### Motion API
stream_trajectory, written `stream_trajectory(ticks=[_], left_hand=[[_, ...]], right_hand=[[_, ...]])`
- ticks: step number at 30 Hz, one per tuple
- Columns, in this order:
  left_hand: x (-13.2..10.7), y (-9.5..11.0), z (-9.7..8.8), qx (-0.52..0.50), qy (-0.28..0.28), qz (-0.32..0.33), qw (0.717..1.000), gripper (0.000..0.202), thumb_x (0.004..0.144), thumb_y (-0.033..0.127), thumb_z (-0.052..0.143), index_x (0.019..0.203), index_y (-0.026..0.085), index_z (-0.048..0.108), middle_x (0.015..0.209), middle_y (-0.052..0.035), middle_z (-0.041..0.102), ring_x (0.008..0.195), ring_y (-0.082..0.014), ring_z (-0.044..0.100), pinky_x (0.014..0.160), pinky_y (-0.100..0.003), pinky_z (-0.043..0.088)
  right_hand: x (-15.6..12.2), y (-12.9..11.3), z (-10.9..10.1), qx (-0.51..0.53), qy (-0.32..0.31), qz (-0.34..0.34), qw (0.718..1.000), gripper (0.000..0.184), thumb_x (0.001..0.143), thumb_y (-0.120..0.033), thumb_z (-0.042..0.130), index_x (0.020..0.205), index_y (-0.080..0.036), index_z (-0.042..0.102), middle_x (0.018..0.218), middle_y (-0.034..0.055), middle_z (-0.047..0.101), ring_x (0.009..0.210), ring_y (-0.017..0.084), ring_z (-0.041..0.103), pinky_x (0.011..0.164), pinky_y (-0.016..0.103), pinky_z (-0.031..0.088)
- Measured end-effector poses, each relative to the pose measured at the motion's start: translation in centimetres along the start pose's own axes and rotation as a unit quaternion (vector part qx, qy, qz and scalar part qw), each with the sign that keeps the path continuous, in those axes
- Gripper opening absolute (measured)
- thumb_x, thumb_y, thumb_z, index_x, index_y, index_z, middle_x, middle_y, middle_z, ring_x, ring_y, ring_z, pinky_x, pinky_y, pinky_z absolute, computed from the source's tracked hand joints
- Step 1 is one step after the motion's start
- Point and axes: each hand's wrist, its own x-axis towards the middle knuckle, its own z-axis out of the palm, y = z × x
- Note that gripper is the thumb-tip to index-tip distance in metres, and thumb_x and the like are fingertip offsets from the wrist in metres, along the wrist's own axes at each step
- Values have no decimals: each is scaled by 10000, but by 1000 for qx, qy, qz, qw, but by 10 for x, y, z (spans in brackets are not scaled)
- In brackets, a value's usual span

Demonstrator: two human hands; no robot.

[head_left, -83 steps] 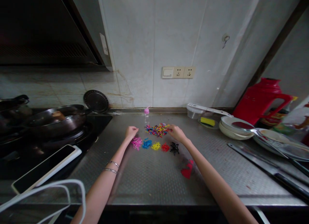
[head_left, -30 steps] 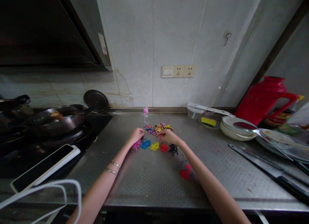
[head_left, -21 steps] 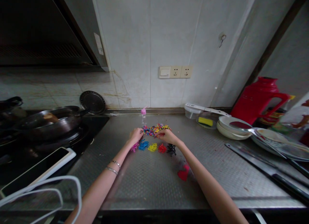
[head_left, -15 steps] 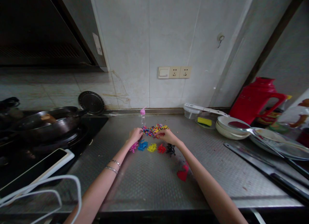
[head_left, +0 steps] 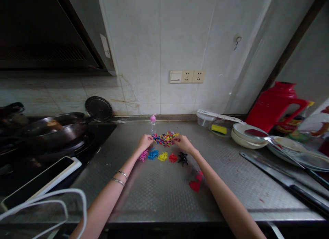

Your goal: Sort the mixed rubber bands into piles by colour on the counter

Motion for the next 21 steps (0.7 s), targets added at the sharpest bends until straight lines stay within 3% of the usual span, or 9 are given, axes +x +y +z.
stream_trajectory(ticks=[4, 7, 13, 16, 21], left_hand=[[-14, 11, -4, -60, -29, 39, 997, 231, 664, 298, 547, 733, 114, 669, 606, -39, 617, 551, -118, 514, 516, -206, 347], [-27, 22, -1, -102, -96, 80, 987, 229, 663, 287, 541, 725, 104, 665, 588, -29, 609, 528, -105, 500, 504, -195, 344], [-42, 37, 7, -107, -217, 130, 962, 191, 641, 237, 554, 703, 103, 674, 610, -27, 624, 542, -101, 505, 514, -185, 348], [-42, 38, 5, -86, -219, 139, 962, 209, 650, 242, 542, 727, 109, 685, 602, -19, 623, 523, -95, 483, 502, -186, 329], [-36, 33, -4, -96, -135, 122, 979, 276, 690, 285, 519, 825, 105, 679, 583, -18, 606, 500, -87, 451, 483, -188, 301]], right_hand=[[2, 15, -2, -61, 31, 40, 997, 251, 724, -220, 467, 871, -232, 670, 877, 15, 664, 777, 145, 582, 691, 212, 415], [1, 20, -3, -84, 22, 60, 994, 256, 733, -216, 464, 898, -239, 658, 922, 17, 649, 821, 144, 570, 727, 212, 411], [-6, 3, 3, -128, 5, -10, 992, 277, 761, -192, 448, 972, -235, 624, 1060, 33, 551, 968, 141, 498, 834, 228, 378], [-9, -9, 9, -168, -16, -27, 985, 283, 786, -235, 445, 1021, -252, 600, 1104, 45, 502, 1029, 157, 443, 860, 252, 367], [-12, -15, 17, -228, -32, -22, 973, 292, 827, -303, 397, 1047, -256, 582, 1100, 85, 482, 1045, 197, 409, 845, 290, 376]])
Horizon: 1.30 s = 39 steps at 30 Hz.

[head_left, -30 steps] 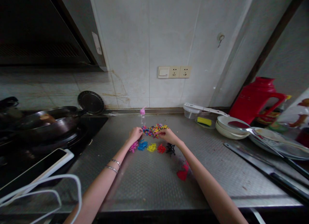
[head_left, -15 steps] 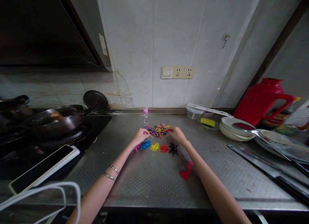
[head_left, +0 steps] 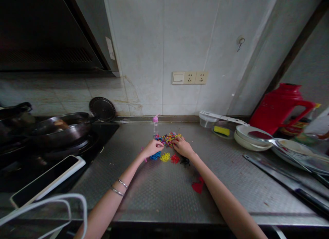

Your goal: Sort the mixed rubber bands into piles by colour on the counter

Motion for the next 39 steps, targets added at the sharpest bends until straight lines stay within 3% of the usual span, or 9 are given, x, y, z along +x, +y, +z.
stream_trajectory(ticks=[5, 13, 22, 27, 33, 39], left_hand=[[2, -7, -10, -55, 64, -40, 996, 310, 704, 301, 513, 847, 71, 664, 636, -53, 629, 525, -101, 487, 496, -196, 332], [5, -23, -14, -92, 105, -78, 987, 304, 702, 299, 531, 865, 74, 652, 695, -71, 651, 567, -111, 527, 516, -201, 372], [4, -33, -16, -89, 112, -97, 985, 279, 698, 271, 533, 857, 76, 653, 749, -88, 668, 625, -137, 574, 577, -229, 421], [6, -48, -15, -67, 130, -97, 984, 233, 696, 243, 522, 792, 82, 659, 760, -93, 672, 686, -157, 599, 637, -248, 443], [7, -56, -14, -28, 148, -91, 984, 217, 695, 236, 512, 772, 102, 664, 763, -81, 673, 702, -158, 603, 659, -248, 445], [7, -46, -6, 24, 127, -85, 988, 216, 701, 216, 501, 795, 127, 673, 763, -64, 672, 687, -146, 593, 657, -232, 430]], right_hand=[[0, 2, 4, -7, 13, -4, 1000, 289, 843, -336, 365, 998, -240, 589, 1056, 86, 490, 995, 188, 439, 838, 299, 381], [2, 3, 5, 1, 27, 6, 1000, 237, 828, -325, 398, 916, -227, 596, 1061, 78, 489, 980, 179, 444, 778, 269, 408], [6, -1, -3, 105, 39, -20, 993, 162, 764, -298, 502, 799, -209, 632, 973, 50, 558, 916, 147, 502, 784, 239, 394], [9, -20, -6, 203, 9, -101, 974, 151, 731, -258, 526, 762, -176, 649, 816, 34, 612, 786, 123, 544, 728, 209, 396], [5, -30, -8, 174, -46, -143, 973, 171, 709, -226, 515, 762, -197, 675, 797, 30, 638, 752, 124, 558, 698, 201, 397], [7, -24, -11, 198, -33, -142, 969, 221, 697, -196, 503, 833, -198, 677, 798, 24, 658, 719, 120, 569, 680, 197, 406]])
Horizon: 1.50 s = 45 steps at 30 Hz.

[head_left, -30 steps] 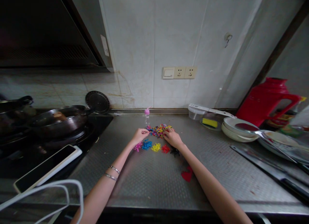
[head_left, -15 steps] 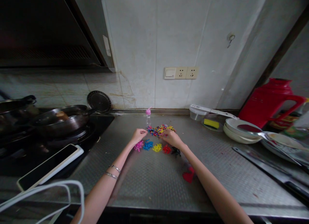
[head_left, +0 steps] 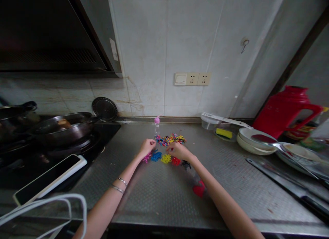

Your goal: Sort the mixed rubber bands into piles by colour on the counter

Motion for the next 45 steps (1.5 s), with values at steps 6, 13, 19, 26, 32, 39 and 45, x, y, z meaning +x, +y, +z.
stream_trajectory(ticks=[6, 13, 19, 26, 32, 39, 45], left_hand=[[9, 15, 5, 51, -37, -5, 998, 234, 701, 261, 527, 843, 152, 678, 775, -54, 670, 702, -160, 585, 649, -233, 419], [18, 20, 15, 77, -50, 0, 996, 227, 695, 291, 545, 828, 167, 681, 773, -52, 667, 714, -159, 573, 649, -231, 407], [26, 12, 20, 63, -46, 36, 996, 216, 699, 264, 516, 784, 151, 679, 761, -50, 664, 667, -138, 566, 628, -216, 395], [28, 7, 10, 20, -50, 68, 996, 226, 688, 245, 496, 725, 109, 672, 719, -60, 661, 655, -143, 569, 622, -222, 398], [12, 9, -11, -10, -69, 67, 995, 233, 670, 263, 518, 727, 100, 674, 710, -61, 662, 672, -148, 570, 643, -230, 407], [-10, 16, -23, -15, -233, 59, 971, 240, 641, 270, 545, 735, 96, 683, 683, -55, 664, 619, -140, 569, 589, -210, 405], [-9, 14, -22, 0, -214, 72, 974, 259, 657, 270, 536, 805, 112, 678, 699, -44, 659, 610, -129, 555, 565, -202, 387]], right_hand=[[1, 1, -6, 25, 30, 23, 999, 256, 704, -168, 476, 871, -183, 670, 865, 41, 666, 776, 138, 581, 703, 206, 408], [-1, 3, -7, 13, 31, 30, 999, 251, 713, -162, 466, 855, -186, 671, 851, 35, 665, 749, 131, 574, 684, 203, 405], [-2, 8, -6, 2, 29, 44, 999, 262, 703, -128, 466, 847, -194, 675, 812, 23, 666, 720, 121, 570, 667, 187, 401], [-3, 15, -4, -10, 24, 28, 999, 297, 705, -106, 435, 869, -201, 664, 876, 11, 664, 805, 127, 584, 724, 195, 405], [-6, 12, -8, -77, 29, 98, 992, 248, 762, -207, 439, 888, -233, 652, 948, 18, 650, 875, 149, 575, 726, 207, 411], [-9, 16, -8, -133, 47, 146, 979, 246, 776, -246, 436, 916, -252, 639, 992, 30, 627, 939, 162, 548, 768, 234, 406], [-9, 27, -1, -92, 35, 130, 987, 277, 748, -230, 474, 987, -253, 613, 976, 20, 620, 912, 155, 541, 750, 227, 403]])
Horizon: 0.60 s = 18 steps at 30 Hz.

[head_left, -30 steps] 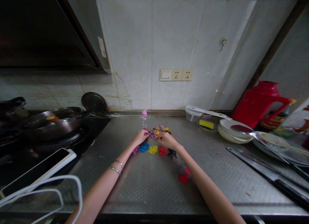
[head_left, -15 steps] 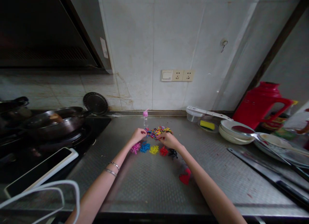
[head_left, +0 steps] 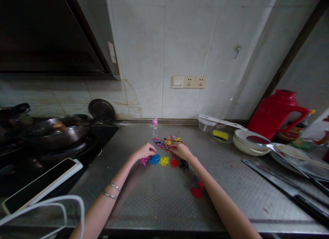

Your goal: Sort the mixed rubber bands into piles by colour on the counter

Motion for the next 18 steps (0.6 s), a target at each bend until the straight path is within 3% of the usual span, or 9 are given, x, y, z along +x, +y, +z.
stream_trajectory(ticks=[6, 12, 18], left_hand=[[-1, -6, -3, -2, 47, -4, 999, 285, 677, 291, 519, 836, 104, 664, 734, -55, 655, 642, -132, 555, 590, -207, 387], [-3, -1, -4, -9, 57, -14, 998, 294, 683, 315, 517, 829, 101, 656, 720, -47, 641, 631, -125, 536, 590, -211, 381], [-11, 18, -5, 76, -16, 13, 997, 345, 616, 385, 597, 870, 158, 652, 798, -26, 577, 700, -134, 511, 630, -217, 380]], right_hand=[[1, 0, 9, 7, -3, -21, 1000, 307, 773, -246, 471, 1061, -209, 571, 987, 51, 598, 955, 160, 502, 814, 243, 373], [-1, -6, 12, -34, 5, -30, 999, 302, 808, -190, 406, 1065, -219, 562, 1033, 59, 583, 1007, 154, 474, 842, 239, 360], [0, -4, -5, 22, 5, -12, 1000, 308, 774, -162, 417, 1005, -214, 614, 986, 53, 621, 924, 151, 528, 783, 224, 389]])
